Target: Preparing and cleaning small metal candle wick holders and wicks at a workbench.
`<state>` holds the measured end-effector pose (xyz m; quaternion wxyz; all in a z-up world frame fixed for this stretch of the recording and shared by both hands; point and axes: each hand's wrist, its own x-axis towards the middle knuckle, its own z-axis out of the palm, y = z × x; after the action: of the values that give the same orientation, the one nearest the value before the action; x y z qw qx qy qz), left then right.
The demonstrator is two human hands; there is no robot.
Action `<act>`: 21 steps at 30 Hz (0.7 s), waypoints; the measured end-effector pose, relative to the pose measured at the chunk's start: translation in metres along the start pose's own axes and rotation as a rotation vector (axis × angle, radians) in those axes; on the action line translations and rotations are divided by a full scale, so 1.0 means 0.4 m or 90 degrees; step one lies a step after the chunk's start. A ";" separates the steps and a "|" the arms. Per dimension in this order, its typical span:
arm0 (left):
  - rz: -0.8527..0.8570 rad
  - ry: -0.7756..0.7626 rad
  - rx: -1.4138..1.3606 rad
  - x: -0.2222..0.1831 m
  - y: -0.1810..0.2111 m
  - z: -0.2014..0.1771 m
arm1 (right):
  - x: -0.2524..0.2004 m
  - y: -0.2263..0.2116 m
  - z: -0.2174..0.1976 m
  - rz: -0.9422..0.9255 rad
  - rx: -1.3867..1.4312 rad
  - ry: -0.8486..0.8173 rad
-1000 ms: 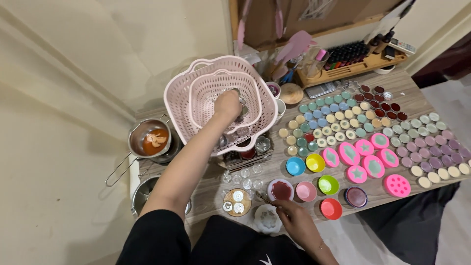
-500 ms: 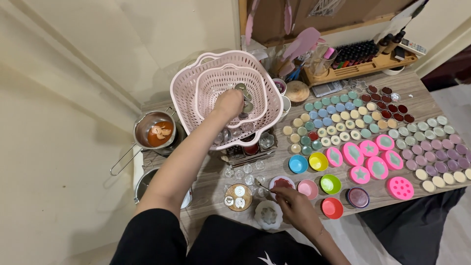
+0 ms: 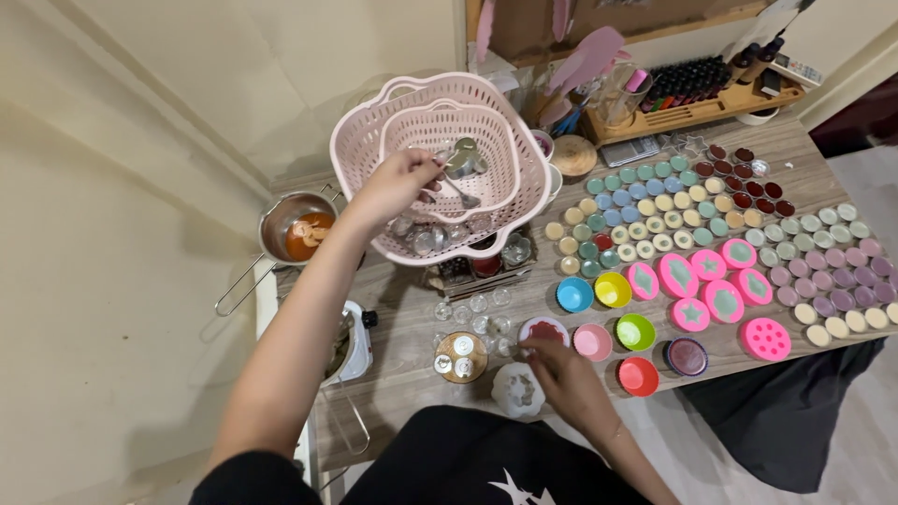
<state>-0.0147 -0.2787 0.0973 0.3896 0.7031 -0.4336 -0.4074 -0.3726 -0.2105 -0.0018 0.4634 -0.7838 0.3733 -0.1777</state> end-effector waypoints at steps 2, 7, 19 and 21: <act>-0.004 -0.009 -0.121 -0.054 -0.046 -0.032 | 0.032 -0.100 -0.029 0.141 -0.044 -0.035; -0.029 -0.020 -0.448 -0.218 -0.132 -0.095 | 0.148 -0.226 -0.050 -0.039 -0.082 0.118; -0.001 0.206 -0.396 -0.495 -0.198 -0.095 | 0.358 -0.282 0.081 -0.232 -0.402 0.164; -0.013 0.231 -0.390 -0.524 -0.213 -0.091 | 0.342 -0.287 0.078 -0.204 -0.377 0.165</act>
<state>-0.0177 -0.0501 0.0831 0.6491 0.6187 -0.2080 -0.3906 -0.2149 -0.2612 0.0716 0.1309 -0.9037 0.3365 -0.2302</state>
